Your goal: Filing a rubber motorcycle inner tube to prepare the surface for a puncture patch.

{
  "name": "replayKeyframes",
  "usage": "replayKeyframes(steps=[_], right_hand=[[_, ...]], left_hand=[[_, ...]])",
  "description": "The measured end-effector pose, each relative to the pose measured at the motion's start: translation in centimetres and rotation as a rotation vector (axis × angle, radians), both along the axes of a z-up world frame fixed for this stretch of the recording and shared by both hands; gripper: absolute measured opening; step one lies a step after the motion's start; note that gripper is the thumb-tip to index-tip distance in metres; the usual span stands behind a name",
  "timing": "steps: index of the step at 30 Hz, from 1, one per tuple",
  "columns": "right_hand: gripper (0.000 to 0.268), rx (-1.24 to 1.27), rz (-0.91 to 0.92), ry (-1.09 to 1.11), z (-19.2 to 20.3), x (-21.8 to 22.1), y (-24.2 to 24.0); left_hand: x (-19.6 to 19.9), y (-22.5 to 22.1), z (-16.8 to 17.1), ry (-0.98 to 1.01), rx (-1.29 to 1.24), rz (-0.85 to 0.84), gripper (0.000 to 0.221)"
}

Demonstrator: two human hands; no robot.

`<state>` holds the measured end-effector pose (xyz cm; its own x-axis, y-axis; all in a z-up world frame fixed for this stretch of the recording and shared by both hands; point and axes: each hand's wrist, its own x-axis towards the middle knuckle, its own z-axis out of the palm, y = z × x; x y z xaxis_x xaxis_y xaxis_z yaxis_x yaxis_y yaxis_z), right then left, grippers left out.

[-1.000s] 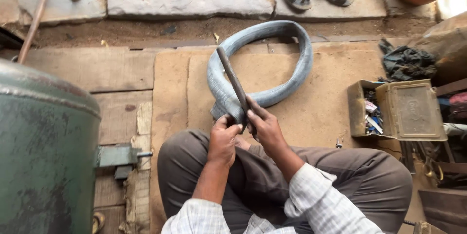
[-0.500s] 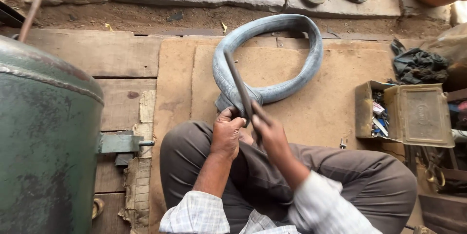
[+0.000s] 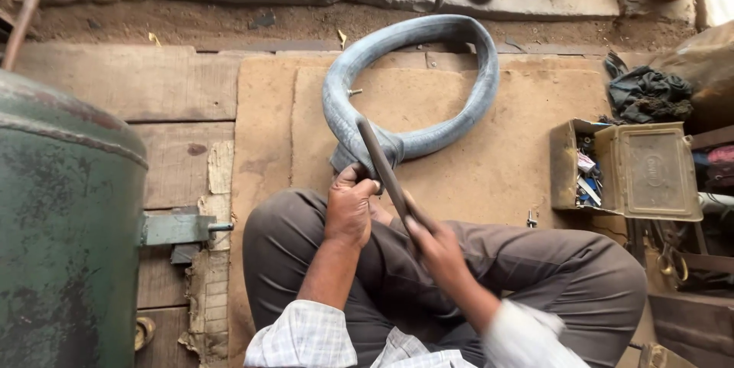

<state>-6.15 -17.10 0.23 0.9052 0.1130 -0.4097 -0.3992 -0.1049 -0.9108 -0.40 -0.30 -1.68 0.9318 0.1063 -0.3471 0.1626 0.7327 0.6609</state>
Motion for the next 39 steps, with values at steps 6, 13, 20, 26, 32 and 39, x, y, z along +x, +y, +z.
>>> replayKeyframes(steps=[6, 13, 20, 26, 32, 39], right_hand=[[0.053, 0.161, -0.064, -0.059, 3.1, 7.1, 4.2], [0.054, -0.157, 0.061, 0.118, 0.6, -1.9, -3.9], [0.053, 0.016, -0.032, -0.019, 2.1, 4.6, 2.5], [0.053, 0.086, -0.081, -0.075, 2.6, 6.0, 1.1], [0.054, -0.073, 0.035, 0.083, 0.2, -2.4, -3.7], [0.051, 0.124, -0.032, -0.059, 3.5, 7.1, 4.5]], left_hand=[[-0.5, -0.1, 1.2, 0.015, 0.015, 0.0, 0.03], [0.0, 0.2, 0.9, 0.051, -0.02, 0.019, 0.033], [-0.3, -0.5, -2.1, -0.026, 0.092, -0.061, 0.032], [-0.3, -0.4, 0.0, -0.026, 0.048, -0.012, 0.036], [0.0, -0.2, 1.4, 0.028, -0.021, 0.005, 0.038], [-0.3, -0.1, -0.8, -0.053, 0.015, -0.022, 0.036]])
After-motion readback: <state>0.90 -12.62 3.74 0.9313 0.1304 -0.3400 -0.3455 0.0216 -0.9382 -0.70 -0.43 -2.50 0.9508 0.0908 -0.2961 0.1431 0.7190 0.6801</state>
